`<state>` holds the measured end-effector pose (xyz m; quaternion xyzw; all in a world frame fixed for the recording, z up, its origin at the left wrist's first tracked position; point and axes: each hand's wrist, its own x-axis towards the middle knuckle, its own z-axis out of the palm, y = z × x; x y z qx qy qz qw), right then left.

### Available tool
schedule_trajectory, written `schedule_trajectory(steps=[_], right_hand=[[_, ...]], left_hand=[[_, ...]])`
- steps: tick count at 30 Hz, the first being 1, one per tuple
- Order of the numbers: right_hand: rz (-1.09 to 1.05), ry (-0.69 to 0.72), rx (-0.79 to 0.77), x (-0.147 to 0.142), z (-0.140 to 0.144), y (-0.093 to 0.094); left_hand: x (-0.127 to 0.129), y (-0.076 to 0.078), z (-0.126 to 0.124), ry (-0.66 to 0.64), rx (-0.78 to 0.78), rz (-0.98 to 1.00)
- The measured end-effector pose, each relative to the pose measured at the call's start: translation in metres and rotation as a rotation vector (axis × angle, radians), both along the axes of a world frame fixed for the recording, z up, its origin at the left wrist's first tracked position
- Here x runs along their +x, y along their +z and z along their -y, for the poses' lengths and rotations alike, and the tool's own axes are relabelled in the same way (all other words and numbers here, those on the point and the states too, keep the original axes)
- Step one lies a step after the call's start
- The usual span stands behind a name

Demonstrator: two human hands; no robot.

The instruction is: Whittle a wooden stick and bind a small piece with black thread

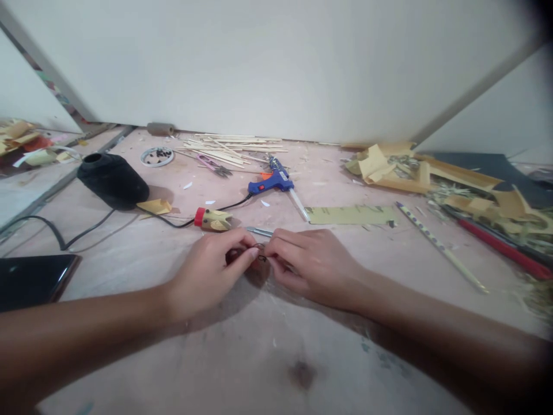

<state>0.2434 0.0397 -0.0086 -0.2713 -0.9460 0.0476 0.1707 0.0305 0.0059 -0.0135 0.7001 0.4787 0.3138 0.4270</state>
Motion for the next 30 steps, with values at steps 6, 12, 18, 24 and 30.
schedule_trajectory(steps=[6, 12, 18, 24, 30], right_hand=[[-0.228, -0.169, -0.396, -0.005, 0.006, 0.001], [-0.404, -0.28, -0.771, -0.011, 0.013, 0.0], [-0.53, -0.308, -0.945, -0.015, 0.013, -0.001], [-0.571, -0.308, -0.984, -0.013, 0.015, -0.003], [-0.622, -0.309, -1.024, -0.016, 0.018, -0.003]], left_hand=[[0.001, 0.0, -0.001, 0.061, -0.044, 0.151], [0.002, 0.001, -0.002, 0.099, -0.105, 0.192], [0.001, -0.002, -0.002, 0.085, -0.07, 0.196], [0.002, -0.005, -0.001, 0.097, -0.048, 0.149], [0.001, -0.006, -0.001, 0.096, -0.032, 0.106]])
